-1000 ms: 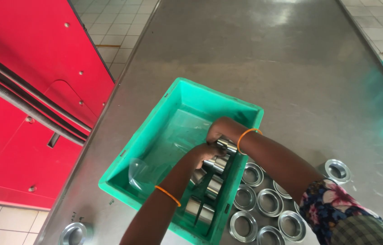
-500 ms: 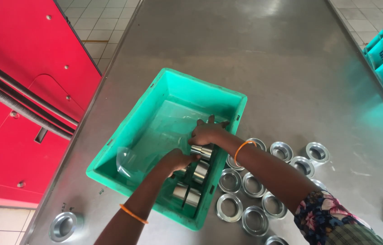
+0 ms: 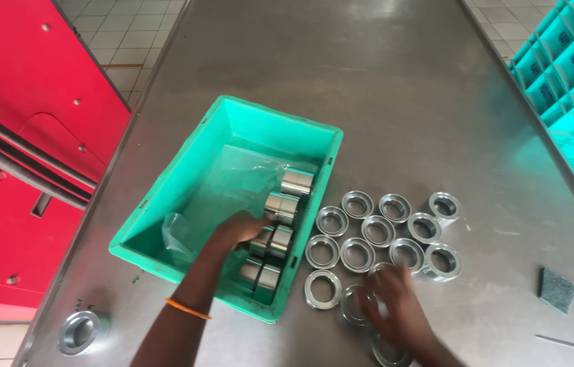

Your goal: Inspecting and sorting metal bearing rings in a fabrication facility.

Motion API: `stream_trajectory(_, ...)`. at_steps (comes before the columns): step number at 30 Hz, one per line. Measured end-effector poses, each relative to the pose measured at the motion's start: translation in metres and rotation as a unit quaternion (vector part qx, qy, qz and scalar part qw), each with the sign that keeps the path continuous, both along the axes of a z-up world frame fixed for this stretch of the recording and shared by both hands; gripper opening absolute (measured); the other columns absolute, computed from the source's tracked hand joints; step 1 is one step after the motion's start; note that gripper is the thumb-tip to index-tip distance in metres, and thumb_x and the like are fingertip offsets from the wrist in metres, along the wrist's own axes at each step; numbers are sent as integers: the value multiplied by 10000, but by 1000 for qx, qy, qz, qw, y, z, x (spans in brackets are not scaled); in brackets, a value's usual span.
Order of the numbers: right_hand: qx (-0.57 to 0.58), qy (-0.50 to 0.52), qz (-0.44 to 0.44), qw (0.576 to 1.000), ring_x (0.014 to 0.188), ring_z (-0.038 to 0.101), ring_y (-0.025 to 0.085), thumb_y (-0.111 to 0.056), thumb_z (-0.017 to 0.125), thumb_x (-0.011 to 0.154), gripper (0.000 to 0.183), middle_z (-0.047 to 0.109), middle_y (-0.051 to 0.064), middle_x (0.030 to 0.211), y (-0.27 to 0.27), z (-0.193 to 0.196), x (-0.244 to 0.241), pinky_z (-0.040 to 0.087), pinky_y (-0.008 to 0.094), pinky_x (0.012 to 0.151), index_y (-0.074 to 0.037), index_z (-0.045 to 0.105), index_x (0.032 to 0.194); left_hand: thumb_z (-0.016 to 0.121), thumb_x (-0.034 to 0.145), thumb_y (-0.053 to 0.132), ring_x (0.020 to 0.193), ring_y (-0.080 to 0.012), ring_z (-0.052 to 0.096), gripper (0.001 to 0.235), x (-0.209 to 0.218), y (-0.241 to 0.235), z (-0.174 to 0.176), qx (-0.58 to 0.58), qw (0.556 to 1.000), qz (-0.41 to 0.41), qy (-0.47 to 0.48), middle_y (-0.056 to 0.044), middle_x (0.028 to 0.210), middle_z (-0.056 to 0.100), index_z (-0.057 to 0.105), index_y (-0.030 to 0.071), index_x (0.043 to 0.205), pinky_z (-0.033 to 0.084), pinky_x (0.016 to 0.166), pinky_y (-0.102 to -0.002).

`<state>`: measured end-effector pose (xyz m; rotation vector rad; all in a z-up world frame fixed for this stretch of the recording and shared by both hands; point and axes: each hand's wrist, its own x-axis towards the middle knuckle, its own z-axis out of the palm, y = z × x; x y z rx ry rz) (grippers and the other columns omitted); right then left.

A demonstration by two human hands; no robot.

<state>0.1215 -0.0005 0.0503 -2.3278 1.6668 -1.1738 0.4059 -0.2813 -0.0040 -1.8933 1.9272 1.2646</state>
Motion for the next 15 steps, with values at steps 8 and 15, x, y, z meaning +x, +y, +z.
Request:
stream_trajectory(8, 29, -16, -62, 998, 1166, 610, 383, -130, 850, 559, 436, 673, 177, 1135, 126, -83, -28, 550, 460, 924, -125, 709, 971, 653, 745, 933, 1550, -460, 55, 1347, 81, -10, -57, -25, 916, -196, -349, -154, 1717, -71, -9, 199, 1661, 167, 1191, -678)
stream_trajectory(15, 38, -82, -120, 989, 1069, 660, 326, -125, 887, 666, 384, 733, 104, 1062, 102, -60, -47, 566, 424, 828, -83, 716, 1008, 723, 624, 932, 1575, -494, -79, 1501, 61, 27, 16, 12, 872, -155, -464, -43, 1725, -184, -171, 293, 1647, 111, 1197, -705)
